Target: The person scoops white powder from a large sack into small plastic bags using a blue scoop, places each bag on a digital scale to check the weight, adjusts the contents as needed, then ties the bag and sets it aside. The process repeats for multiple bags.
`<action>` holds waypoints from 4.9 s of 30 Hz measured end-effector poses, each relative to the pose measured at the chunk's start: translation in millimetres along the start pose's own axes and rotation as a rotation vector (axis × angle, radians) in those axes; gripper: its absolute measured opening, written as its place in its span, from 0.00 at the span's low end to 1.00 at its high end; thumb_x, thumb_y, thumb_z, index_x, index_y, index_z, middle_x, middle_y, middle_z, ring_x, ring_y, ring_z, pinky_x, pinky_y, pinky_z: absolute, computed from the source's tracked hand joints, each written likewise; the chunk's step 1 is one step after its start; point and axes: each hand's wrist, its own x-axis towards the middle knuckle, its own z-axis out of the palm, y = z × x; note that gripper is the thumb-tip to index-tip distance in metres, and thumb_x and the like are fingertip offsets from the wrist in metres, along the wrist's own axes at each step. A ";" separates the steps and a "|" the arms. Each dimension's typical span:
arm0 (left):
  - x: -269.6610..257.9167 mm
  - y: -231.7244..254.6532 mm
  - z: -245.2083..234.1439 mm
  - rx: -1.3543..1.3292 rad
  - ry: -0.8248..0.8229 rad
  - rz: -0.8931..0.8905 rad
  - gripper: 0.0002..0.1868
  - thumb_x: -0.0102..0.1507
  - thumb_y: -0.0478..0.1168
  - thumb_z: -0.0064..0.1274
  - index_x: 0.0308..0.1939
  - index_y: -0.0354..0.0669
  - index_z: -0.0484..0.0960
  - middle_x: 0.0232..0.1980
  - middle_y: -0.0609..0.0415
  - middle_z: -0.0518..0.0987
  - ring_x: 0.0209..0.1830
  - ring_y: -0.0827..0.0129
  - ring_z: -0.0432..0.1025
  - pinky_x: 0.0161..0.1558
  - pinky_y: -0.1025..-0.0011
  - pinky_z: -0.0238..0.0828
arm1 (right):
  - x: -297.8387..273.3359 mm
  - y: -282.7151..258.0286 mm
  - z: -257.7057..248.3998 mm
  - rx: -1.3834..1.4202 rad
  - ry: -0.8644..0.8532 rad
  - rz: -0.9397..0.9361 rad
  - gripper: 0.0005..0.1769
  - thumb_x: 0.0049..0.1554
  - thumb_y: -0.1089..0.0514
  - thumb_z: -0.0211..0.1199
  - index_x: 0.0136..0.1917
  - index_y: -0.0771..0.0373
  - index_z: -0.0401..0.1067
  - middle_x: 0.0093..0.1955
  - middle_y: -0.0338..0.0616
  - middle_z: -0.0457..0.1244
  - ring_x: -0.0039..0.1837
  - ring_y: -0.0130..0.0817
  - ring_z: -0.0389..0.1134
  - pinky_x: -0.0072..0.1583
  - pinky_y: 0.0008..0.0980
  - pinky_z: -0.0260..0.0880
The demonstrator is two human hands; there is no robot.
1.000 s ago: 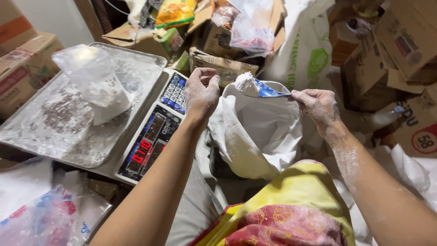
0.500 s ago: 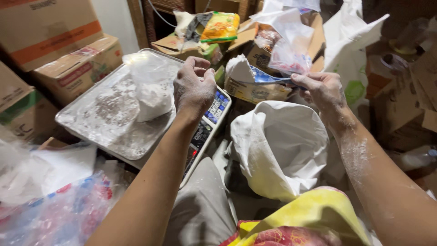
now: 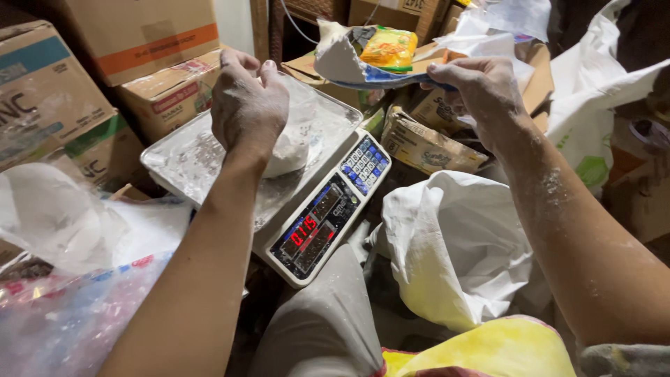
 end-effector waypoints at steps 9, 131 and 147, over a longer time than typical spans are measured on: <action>35.7 -37.4 8.0 0.168 -0.166 -0.102 0.26 0.60 0.53 0.59 0.54 0.46 0.65 0.55 0.40 0.78 0.57 0.46 0.74 0.57 0.54 0.70 | 22.0 -21.1 50.3 -0.049 -0.102 -0.036 0.12 0.58 0.52 0.70 0.47 0.63 0.83 0.31 0.33 0.63 0.32 0.19 0.56 0.34 0.21 0.52; -216.9 -44.5 287.3 0.502 -0.970 -0.042 0.40 0.68 0.70 0.33 0.64 0.45 0.79 0.67 0.45 0.78 0.67 0.54 0.74 0.63 0.59 0.71 | -140.9 472.0 -61.6 -0.919 -0.106 0.693 0.19 0.58 0.48 0.58 0.56 0.60 0.78 0.56 0.58 0.68 0.60 0.57 0.68 0.61 0.49 0.65; -235.2 -65.7 332.5 0.345 -0.712 -0.052 0.55 0.53 0.75 0.51 0.67 0.34 0.62 0.66 0.36 0.69 0.61 0.45 0.70 0.57 0.54 0.68 | -117.3 555.1 -22.2 -1.059 -0.317 0.616 0.21 0.63 0.47 0.54 0.60 0.58 0.78 0.60 0.55 0.69 0.64 0.54 0.68 0.64 0.51 0.65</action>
